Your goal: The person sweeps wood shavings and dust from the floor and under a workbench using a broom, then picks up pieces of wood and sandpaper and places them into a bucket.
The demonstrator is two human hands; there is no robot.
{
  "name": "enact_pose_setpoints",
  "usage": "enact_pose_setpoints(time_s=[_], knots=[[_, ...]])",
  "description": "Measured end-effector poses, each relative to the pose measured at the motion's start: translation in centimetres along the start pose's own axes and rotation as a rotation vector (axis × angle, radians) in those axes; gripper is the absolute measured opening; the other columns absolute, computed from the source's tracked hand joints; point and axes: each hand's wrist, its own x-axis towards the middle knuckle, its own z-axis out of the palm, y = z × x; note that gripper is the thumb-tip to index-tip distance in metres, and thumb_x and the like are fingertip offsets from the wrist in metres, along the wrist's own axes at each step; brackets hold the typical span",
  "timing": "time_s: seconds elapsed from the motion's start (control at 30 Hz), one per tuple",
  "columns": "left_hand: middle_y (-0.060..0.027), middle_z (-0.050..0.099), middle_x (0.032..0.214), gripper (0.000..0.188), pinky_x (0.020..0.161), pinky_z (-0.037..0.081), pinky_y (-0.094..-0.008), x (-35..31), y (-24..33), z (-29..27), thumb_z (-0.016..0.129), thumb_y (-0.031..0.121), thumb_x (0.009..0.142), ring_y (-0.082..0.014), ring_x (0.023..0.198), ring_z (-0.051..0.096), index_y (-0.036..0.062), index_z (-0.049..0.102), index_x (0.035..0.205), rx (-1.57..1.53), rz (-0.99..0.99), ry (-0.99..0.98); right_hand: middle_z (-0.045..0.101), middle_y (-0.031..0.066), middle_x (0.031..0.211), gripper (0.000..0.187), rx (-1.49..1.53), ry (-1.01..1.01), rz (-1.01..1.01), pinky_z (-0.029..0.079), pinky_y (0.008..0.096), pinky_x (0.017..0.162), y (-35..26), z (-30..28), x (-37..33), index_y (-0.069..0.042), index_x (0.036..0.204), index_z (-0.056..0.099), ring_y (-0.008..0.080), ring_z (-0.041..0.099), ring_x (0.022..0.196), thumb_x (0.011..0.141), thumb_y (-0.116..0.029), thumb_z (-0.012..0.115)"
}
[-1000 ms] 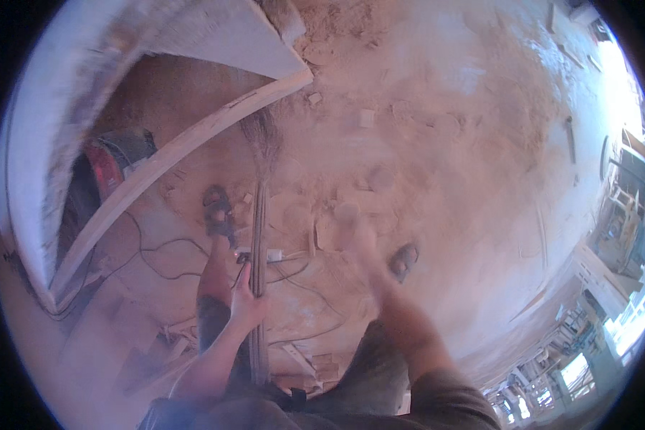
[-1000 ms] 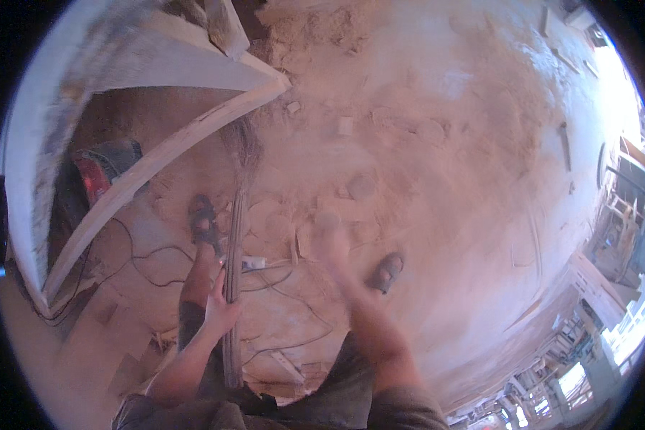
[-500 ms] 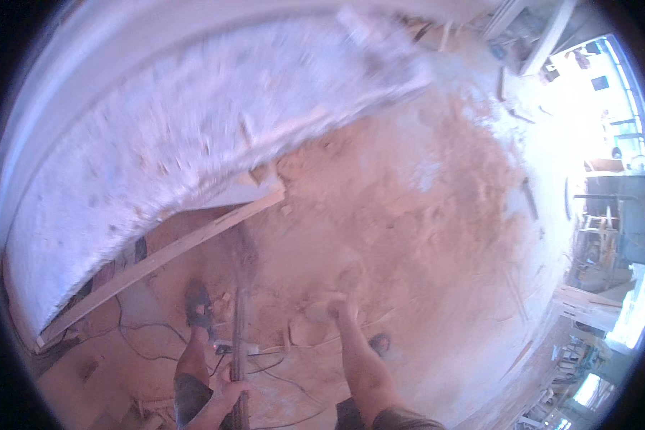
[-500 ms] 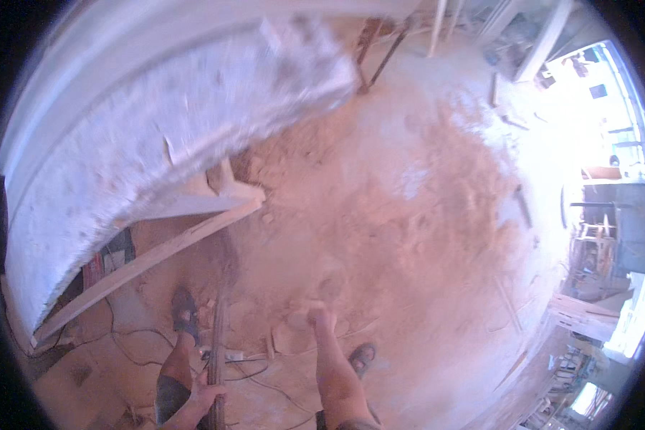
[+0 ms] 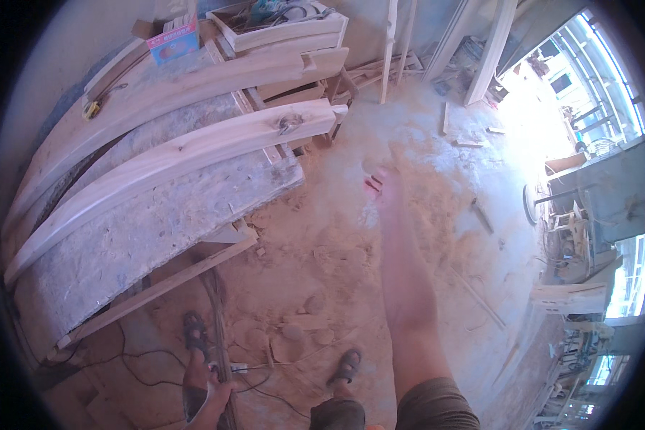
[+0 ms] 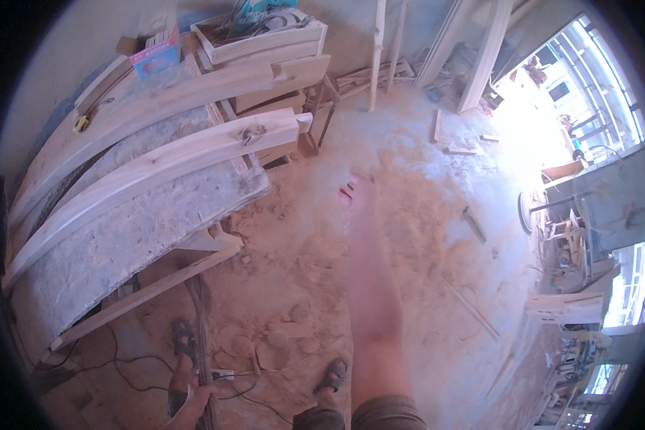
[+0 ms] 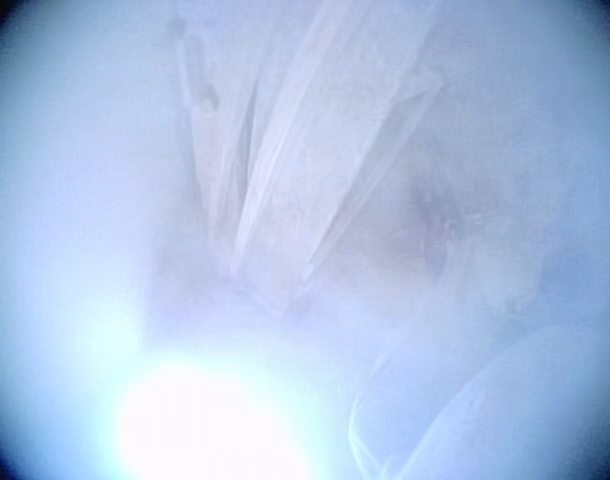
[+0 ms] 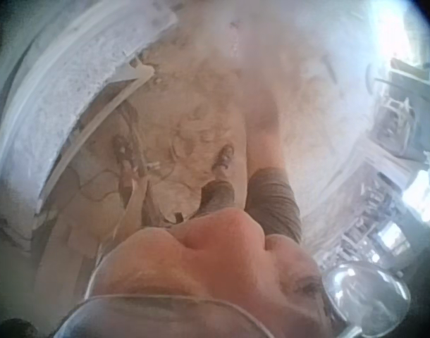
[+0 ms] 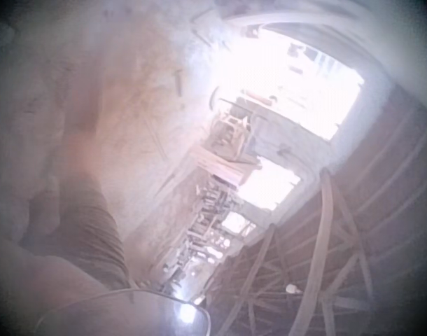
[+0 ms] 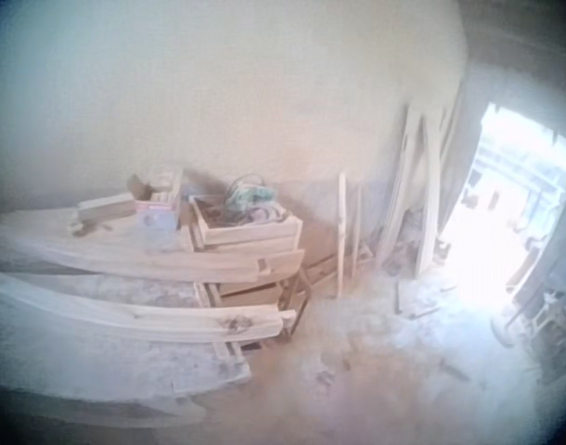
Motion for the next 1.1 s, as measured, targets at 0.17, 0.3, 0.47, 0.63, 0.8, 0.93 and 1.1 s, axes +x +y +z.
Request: enact_pose_setpoints(time_s=[0.17, 0.3, 0.47, 0.63, 0.8, 0.93, 1.1], knots=[[-0.0122, 0.068, 0.083, 0.036, 0.063, 0.057, -0.0389, -0.3, 6.4, 2.8, 0.071, 0.008, 0.065, -0.0254, 0.068, 0.066, -0.0003, 0.067, 0.100, -0.141, -0.290, -0.112, 0.064, 0.0056, 0.106, 0.039, -0.322, -0.133, -0.095, 0.054, 0.0326, 0.073, 12.5, -8.7, -3.4, -0.009, 0.134, 0.054, 0.0159, 0.063, 0.089, 0.098, -0.020, 0.065], [-0.0131, 0.067, 0.069, 0.015, 0.062, 0.056, -0.0403, -1.5, 7.0, 0.9, 0.070, 0.013, 0.069, -0.0276, 0.063, 0.066, 0.0012, 0.068, 0.078, -0.373, -0.394, -0.151, 0.062, 0.0054, 0.066, 0.012, -0.716, -0.127, 0.299, 0.048, 0.0348, 0.049, 28.4, -20.1, -23.2, -0.007, 0.093, 0.069, 0.0176, 0.063, 0.060, 0.093, -0.014, 0.058], [-0.0131, 0.069, 0.078, 0.019, 0.072, 0.056, -0.0378, -1.6, 6.8, 1.0, 0.071, 0.017, 0.071, -0.0278, 0.073, 0.067, 0.0010, 0.071, 0.083, -0.366, -0.444, -0.233, 0.073, 0.0113, 0.086, 0.021, -1.706, -1.050, 0.359, 0.055, 0.0420, 0.068, 38.9, -35.6, -45.3, -0.006, 0.080, 0.072, 0.0237, 0.071, 0.082, 0.089, -0.021, 0.060], [-0.0175, 0.063, 0.130, 0.068, 0.104, 0.047, -0.0403, -4.5, 3.5, 0.3, 0.074, 0.015, 0.072, -0.0317, 0.122, 0.059, -0.0023, 0.056, 0.136, 0.210, -0.234, -0.015, 0.067, 0.0058, 0.081, 0.022, -1.337, -0.792, 0.520, 0.052, 0.0364, 0.059, 43.1, -38.3, -51.6, -0.005, 0.100, 0.069, 0.0189, 0.064, 0.069, 0.097, -0.024, 0.058], [-0.0077, 0.066, 0.098, 0.062, 0.072, 0.054, -0.0330, -5.9, 8.4, -0.3, 0.072, 0.008, 0.075, -0.0178, 0.085, 0.065, 0.0001, 0.055, 0.134, 0.117, -0.369, -0.121, 0.067, 0.0096, 0.092, 0.039, -0.520, -0.070, 0.907, 0.052, 0.0373, 0.056, 43.1, -36.6, -45.9, -0.003, 0.133, 0.056, 0.0245, 0.065, 0.069, 0.094, -0.010, 0.058], [-0.0048, 0.063, 0.087, 0.059, 0.056, 0.051, -0.0292, -4.2, 1.8, -2.6, 0.070, 0.003, 0.077, -0.0129, 0.068, 0.063, 0.0019, 0.056, 0.134, -0.004, -0.206, 0.016, 0.070, 0.0116, 0.096, 0.048, -0.705, -0.084, 0.876, 0.057, 0.0380, 0.066, 47.5, -34.0, -40.5, -0.005, 0.137, 0.055, 0.0271, 0.070, 0.078, 0.090, -0.015, 0.062], [-0.0039, 0.060, 0.079, 0.059, 0.052, 0.049, -0.0303, 2.0, 3.9, -0.5, 0.065, -0.001, 0.080, -0.0149, 0.061, 0.060, 0.0029, 0.051, 0.137, -0.209, -0.279, 0.008, 0.069, 0.0288, 0.115, 0.064, -1.367, -0.001, 0.289, 0.052, 0.0459, 0.093, 53.9, -33.4, -28.7, 0.001, 0.133, 0.057, 0.0424, 0.067, 0.108, 0.079, -0.029, 0.075]])
